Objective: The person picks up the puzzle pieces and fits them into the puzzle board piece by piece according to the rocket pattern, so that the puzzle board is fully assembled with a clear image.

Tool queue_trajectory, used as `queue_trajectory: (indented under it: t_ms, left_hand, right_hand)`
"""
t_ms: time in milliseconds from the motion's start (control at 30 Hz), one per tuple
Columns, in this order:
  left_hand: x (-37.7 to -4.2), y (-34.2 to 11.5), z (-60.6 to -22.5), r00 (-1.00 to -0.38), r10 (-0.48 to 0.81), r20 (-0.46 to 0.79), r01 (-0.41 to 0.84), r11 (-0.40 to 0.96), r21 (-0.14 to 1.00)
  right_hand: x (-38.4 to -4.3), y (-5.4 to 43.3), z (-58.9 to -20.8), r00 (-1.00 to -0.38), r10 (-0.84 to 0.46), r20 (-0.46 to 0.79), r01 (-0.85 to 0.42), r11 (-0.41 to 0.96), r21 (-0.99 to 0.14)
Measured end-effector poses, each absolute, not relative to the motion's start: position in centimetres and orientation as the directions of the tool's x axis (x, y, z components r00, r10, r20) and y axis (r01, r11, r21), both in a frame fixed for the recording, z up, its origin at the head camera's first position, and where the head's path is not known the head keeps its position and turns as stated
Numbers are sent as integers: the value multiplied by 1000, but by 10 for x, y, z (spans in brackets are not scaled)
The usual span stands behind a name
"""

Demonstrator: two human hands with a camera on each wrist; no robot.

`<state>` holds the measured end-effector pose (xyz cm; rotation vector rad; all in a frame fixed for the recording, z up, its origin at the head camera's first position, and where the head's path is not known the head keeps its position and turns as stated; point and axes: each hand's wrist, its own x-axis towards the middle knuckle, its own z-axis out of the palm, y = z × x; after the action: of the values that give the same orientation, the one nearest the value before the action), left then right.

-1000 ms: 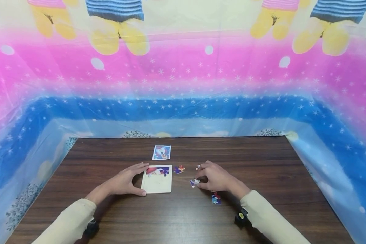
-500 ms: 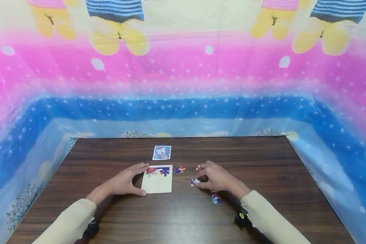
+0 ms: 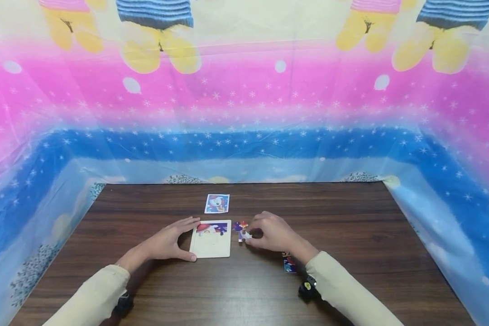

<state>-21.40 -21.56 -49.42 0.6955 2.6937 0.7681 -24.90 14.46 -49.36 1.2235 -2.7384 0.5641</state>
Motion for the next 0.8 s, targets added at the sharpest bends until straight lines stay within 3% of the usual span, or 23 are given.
queue_trajectory:
  t_ms: [800]
  left_hand:
    - [-214, -215, -494, -852, 511, -110, 374, 742, 557]
  right_hand:
    - [-256, 59, -495, -625, -740, 249, -776, 552, -306]
